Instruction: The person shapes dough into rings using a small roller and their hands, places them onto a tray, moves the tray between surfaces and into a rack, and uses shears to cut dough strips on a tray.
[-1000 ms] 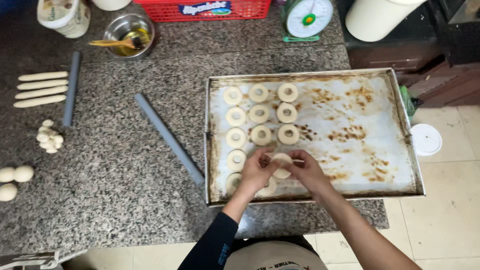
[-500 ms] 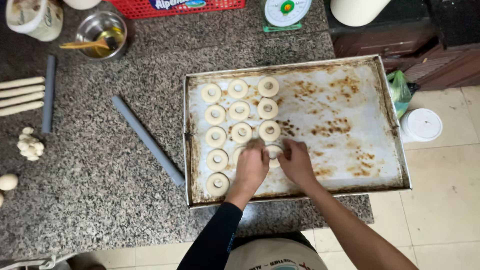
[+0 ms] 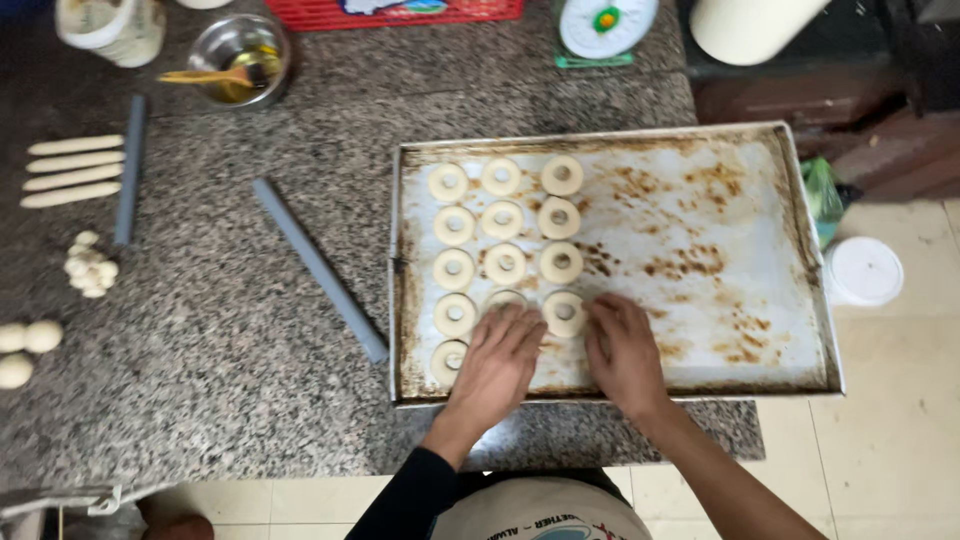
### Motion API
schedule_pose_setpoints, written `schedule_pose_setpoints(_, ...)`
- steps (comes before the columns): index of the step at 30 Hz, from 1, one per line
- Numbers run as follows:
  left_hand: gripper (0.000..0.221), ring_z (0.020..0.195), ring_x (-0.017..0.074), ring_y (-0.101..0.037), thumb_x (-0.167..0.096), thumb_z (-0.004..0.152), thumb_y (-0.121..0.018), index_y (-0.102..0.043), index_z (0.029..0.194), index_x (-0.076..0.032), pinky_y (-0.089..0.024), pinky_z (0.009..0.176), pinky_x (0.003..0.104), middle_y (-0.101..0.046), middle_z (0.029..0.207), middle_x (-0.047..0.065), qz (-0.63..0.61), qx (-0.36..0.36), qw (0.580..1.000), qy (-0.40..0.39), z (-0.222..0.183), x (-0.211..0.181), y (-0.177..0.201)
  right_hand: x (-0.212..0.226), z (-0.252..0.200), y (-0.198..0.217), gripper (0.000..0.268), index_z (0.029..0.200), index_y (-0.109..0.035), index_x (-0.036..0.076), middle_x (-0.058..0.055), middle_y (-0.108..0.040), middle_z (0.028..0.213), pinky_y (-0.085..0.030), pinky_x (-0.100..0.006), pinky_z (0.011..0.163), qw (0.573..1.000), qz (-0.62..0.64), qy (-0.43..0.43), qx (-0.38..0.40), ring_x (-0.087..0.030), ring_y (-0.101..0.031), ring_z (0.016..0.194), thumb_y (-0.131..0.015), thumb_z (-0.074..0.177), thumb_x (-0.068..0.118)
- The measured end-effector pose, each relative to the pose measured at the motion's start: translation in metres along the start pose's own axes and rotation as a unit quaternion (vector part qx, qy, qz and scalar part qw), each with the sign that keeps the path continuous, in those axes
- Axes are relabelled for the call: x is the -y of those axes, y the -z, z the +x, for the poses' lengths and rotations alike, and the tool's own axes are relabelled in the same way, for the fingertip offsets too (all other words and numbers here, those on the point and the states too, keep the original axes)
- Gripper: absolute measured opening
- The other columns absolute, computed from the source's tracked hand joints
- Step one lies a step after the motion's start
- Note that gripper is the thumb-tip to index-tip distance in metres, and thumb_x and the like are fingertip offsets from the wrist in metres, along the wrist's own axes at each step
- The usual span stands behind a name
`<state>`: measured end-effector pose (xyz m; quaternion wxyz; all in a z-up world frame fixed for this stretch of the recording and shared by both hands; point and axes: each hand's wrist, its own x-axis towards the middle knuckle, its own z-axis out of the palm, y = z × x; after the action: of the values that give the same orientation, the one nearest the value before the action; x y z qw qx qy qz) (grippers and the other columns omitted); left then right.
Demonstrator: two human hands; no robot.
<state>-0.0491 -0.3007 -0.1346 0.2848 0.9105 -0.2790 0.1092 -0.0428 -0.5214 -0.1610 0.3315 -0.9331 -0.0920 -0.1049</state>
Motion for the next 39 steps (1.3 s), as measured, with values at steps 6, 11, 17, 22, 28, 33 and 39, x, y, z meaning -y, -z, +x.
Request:
schedule_pose_setpoints(6,0.031,0.134,0.0372,-0.054,-0.01,0.096,-0.061,-0.068,0.124,0.001,-0.039,0.113,0.048,-0.064,0.135,0.018,-0.036,-0.123,0.978,0.167,-0.052,0.066,0.074,0.074,0.073,-0.047,0.018,0.11,-0.071,0.004,-0.015,-0.067,0.122,-0.051,-0.044,0.096,0.997,0.057,0.059,0.001,-0.036,-0.061,0.115,-0.065,0.097,0.016)
schedule_pose_setpoints(11,0.031,0.13,0.0393,-0.061,-0.014,0.099,-0.063,-0.068,0.127,-0.002,-0.047,0.111,0.047,-0.067,0.135,0.019,0.0,-0.272,0.911,0.31,-0.142,0.179,0.162,0.205,0.13,-0.117,0.022,0.116,-0.072,0.01,-0.009,-0.069,0.115,-0.058,-0.036,0.074,0.972,0.174,0.068,0.141,-0.021,-0.071,0.098,-0.061,0.101,0.022)
schedule_pose_setpoints(17,0.052,0.128,0.0425,-0.057,-0.017,0.094,-0.069,-0.057,0.143,-0.005,-0.047,0.104,0.049,-0.06,0.139,0.023,0.071,-0.245,0.863,0.436,-0.285,0.312,0.297,0.355,0.143,-0.239,0.027,0.118,-0.071,0.009,-0.006,-0.075,0.106,-0.057,-0.034,0.068,0.924,0.239,0.133,0.268,-0.018,-0.073,0.088,-0.063,0.098,0.025)
schedule_pose_setpoints(22,0.064,0.124,0.0411,-0.058,-0.016,0.082,-0.075,-0.056,0.142,-0.007,-0.05,0.101,0.049,-0.061,0.137,0.022,0.058,-0.204,0.809,0.548,-0.34,0.409,0.35,0.415,0.138,-0.336,0.026,0.12,-0.069,0.01,-0.005,-0.075,0.095,-0.056,-0.033,0.07,0.895,0.208,0.09,0.384,-0.017,-0.068,0.076,-0.062,0.1,0.025)
schedule_pose_setpoints(28,0.084,0.128,0.0438,-0.052,-0.015,0.078,-0.081,-0.043,0.152,-0.002,-0.045,0.107,0.052,-0.054,0.14,0.025,0.1,-0.157,0.813,0.551,-0.348,0.471,0.323,0.435,0.123,-0.367,0.028,0.124,-0.068,0.008,-0.008,-0.072,0.094,-0.056,-0.034,0.07,0.909,0.178,0.054,0.372,-0.018,-0.065,0.074,-0.064,0.1,0.023)
schedule_pose_setpoints(33,0.077,0.127,0.0439,-0.051,-0.011,0.079,-0.079,-0.048,0.149,-0.003,-0.048,0.103,0.051,-0.055,0.137,0.024,0.145,-0.181,0.816,0.529,-0.364,0.469,0.299,0.436,0.122,-0.363,0.035,0.133,-0.063,0.012,-0.008,-0.078,0.105,-0.059,-0.032,0.077,0.917,0.173,-0.029,0.358,-0.016,-0.072,0.084,-0.062,0.099,0.021)
schedule_pose_setpoints(39,0.03,0.104,0.0294,-0.065,-0.01,0.082,-0.076,-0.068,0.111,-0.008,-0.056,0.092,0.04,-0.062,0.12,0.018,-0.102,-0.324,0.734,0.588,-0.37,0.447,0.3,0.413,0.109,-0.375,0.034,0.13,-0.063,0.008,-0.008,-0.075,0.118,-0.057,-0.03,0.09,0.919,0.205,-0.003,0.335,-0.016,-0.073,0.1,-0.062,0.099,0.02)
